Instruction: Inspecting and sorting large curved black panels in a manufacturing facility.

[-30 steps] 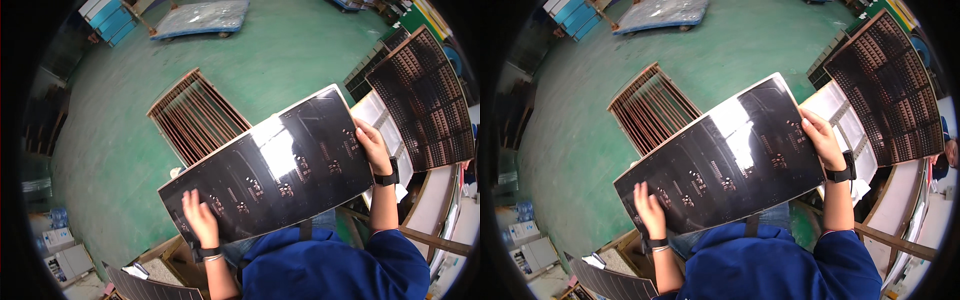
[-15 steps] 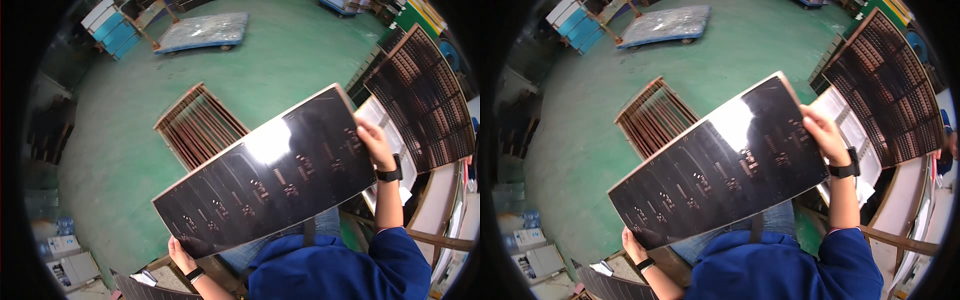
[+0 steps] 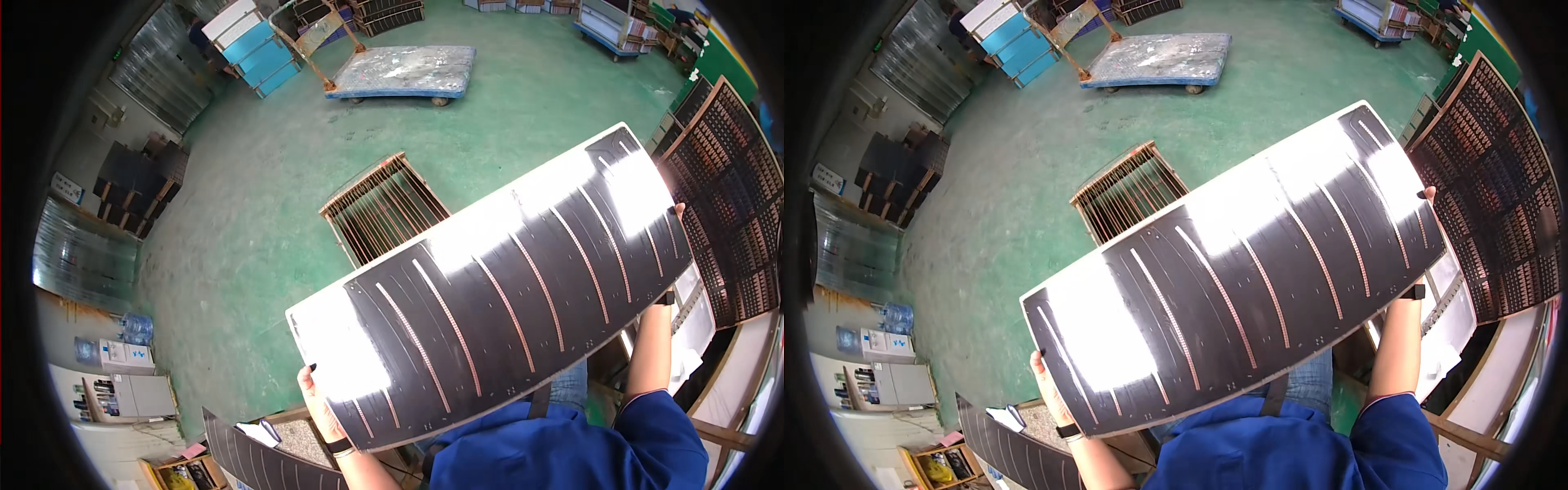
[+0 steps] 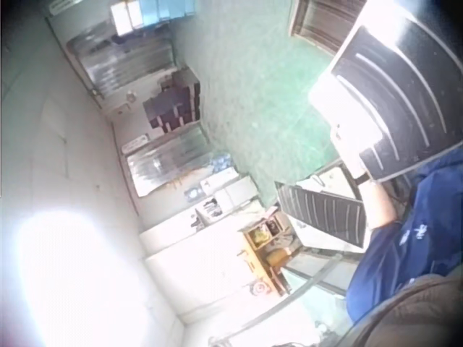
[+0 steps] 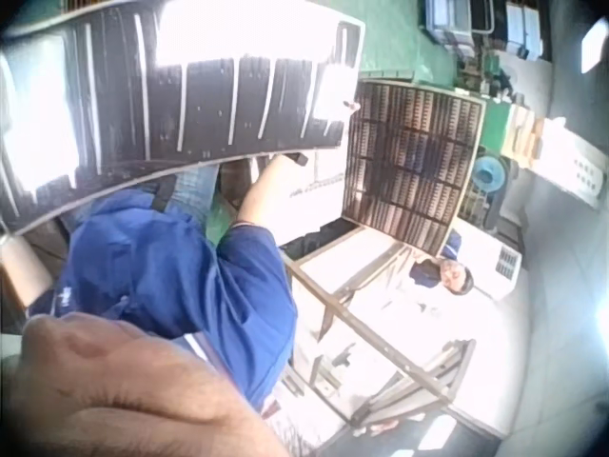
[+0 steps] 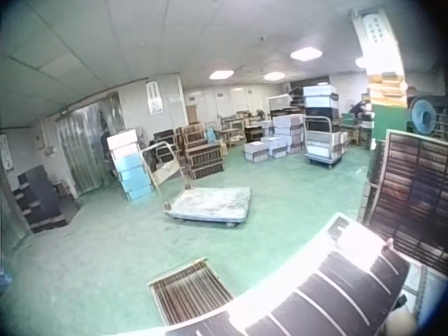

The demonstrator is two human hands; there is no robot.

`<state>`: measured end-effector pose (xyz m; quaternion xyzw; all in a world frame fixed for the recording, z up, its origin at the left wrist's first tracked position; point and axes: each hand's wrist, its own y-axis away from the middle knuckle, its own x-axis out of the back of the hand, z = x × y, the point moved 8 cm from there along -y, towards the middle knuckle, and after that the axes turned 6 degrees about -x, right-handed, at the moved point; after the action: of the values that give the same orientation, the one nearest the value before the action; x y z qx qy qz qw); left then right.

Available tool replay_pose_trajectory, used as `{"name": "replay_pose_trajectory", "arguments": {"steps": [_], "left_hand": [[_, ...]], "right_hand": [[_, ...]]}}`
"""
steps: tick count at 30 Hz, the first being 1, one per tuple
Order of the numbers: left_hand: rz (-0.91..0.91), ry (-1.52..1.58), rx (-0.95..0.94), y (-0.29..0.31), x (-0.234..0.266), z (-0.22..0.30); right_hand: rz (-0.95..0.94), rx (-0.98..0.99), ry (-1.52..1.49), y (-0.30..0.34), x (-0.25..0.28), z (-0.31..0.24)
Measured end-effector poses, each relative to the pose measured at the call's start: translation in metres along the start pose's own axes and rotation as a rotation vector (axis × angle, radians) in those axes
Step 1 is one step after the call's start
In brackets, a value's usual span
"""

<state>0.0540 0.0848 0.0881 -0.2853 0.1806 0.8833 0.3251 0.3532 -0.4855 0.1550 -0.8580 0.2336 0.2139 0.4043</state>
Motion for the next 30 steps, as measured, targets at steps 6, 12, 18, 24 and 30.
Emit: {"name": "replay_pose_trajectory", "arguments": {"steps": [6,12,18,24,30], "left_hand": [[-0.114,0.088,0.075,0.013,-0.046,-0.008],[-0.087,-0.070,0.358,0.021,-0.023,-0.072],[-0.059,0.118,0.314,0.041,-0.049,-0.130],[-0.213,-0.179,0.550,0.043,-0.067,-0.177],[-0.320,-1.571,-0.447,-0.022,-0.030,-0.112]], "right_hand": [[0.327,-0.015,-0.097,-0.037,-0.027,0.018],[0.918,0.057,0.509,0.064,0.045,0.029],[0.897,-0.145,-0.096,-0.024,-0.131,0.190],[1.034,-0.223,0.658,-0.063,-0.080,0.177],[0.832,-0.278,1.185,-0.087,0.002,0.201]]}}
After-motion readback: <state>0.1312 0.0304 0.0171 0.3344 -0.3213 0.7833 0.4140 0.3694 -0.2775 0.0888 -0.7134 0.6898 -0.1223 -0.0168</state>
